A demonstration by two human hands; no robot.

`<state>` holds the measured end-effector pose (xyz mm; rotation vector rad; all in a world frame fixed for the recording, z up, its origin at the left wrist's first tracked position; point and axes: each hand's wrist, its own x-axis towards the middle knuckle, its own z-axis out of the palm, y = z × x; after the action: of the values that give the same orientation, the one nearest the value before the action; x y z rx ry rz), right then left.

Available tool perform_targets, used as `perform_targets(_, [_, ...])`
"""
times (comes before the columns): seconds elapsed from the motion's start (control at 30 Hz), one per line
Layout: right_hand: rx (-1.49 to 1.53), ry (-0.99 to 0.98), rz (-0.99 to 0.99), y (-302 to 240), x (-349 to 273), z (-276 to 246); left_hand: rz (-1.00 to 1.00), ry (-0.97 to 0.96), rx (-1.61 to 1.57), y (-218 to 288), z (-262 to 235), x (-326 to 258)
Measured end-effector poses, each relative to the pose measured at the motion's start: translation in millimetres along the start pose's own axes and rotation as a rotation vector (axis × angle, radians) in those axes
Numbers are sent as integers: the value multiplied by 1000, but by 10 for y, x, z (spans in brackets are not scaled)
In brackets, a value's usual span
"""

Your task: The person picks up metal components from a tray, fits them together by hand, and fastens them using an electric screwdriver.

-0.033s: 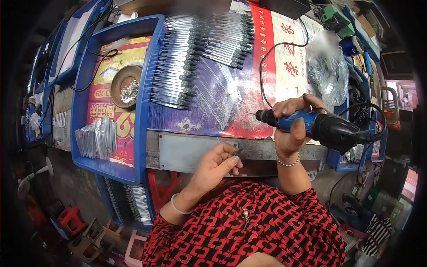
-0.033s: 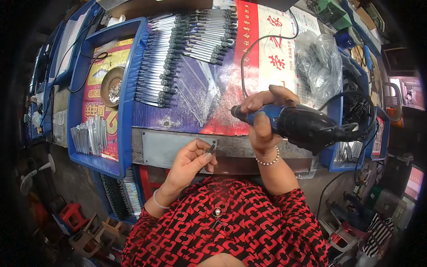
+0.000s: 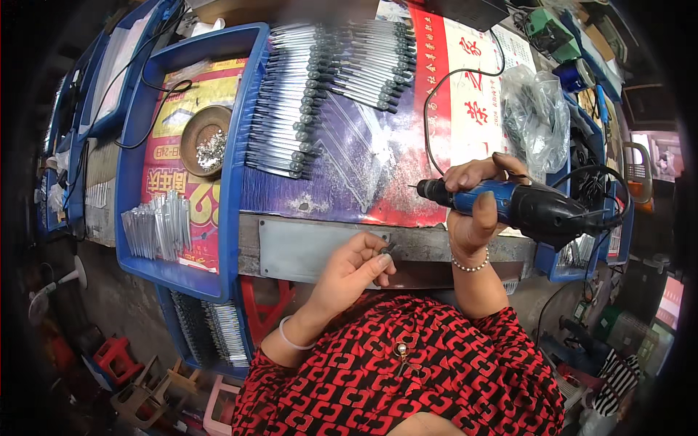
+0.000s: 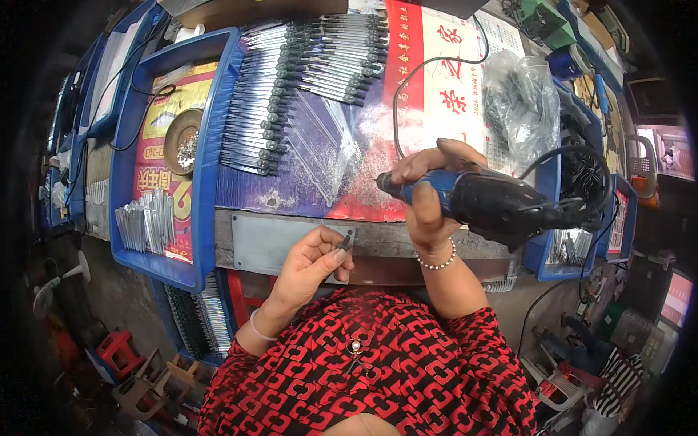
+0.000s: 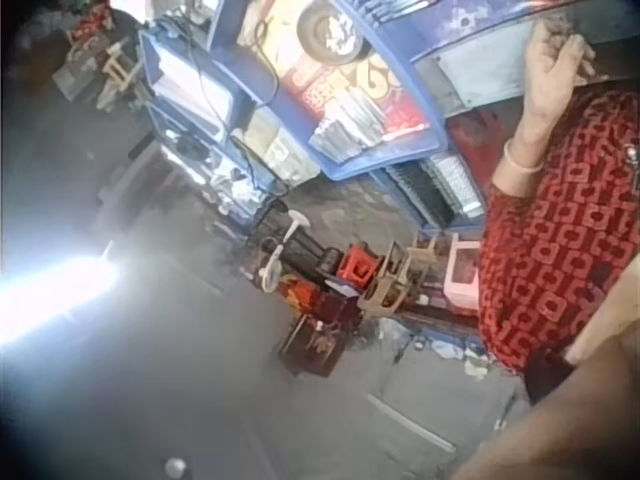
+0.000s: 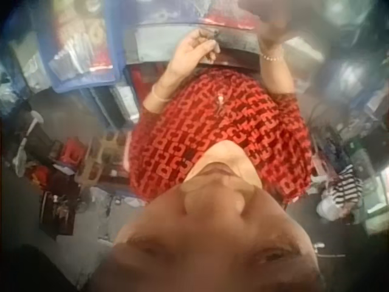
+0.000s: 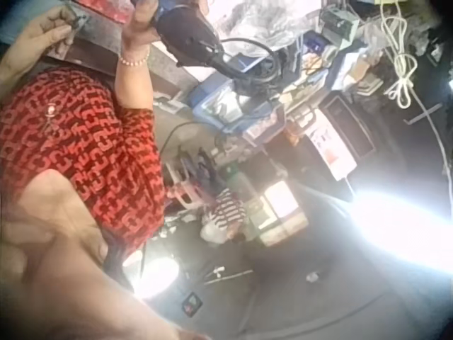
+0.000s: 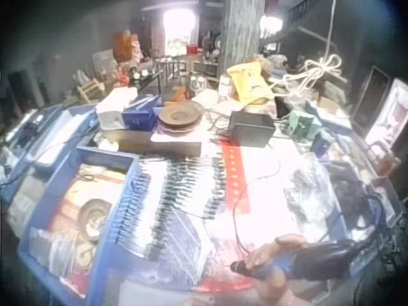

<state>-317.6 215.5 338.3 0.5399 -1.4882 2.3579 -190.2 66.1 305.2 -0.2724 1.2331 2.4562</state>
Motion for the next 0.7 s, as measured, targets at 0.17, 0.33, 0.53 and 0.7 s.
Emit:
perform_targets(0.17, [-54,-11,42,70,-20,-7,-49,33,-78,17,-6,54])
perform_targets(0.33, [-128,-2,58,9,-24,12,-11,98,-186,-26,58,200])
perform_targets(0.53, [110,12,109,-421,-30,113,-71,189,-257,68,145,441])
perform_targets(0.7, [115,-140,115,-598,-40,102,-209,68,-357,19,117,508])
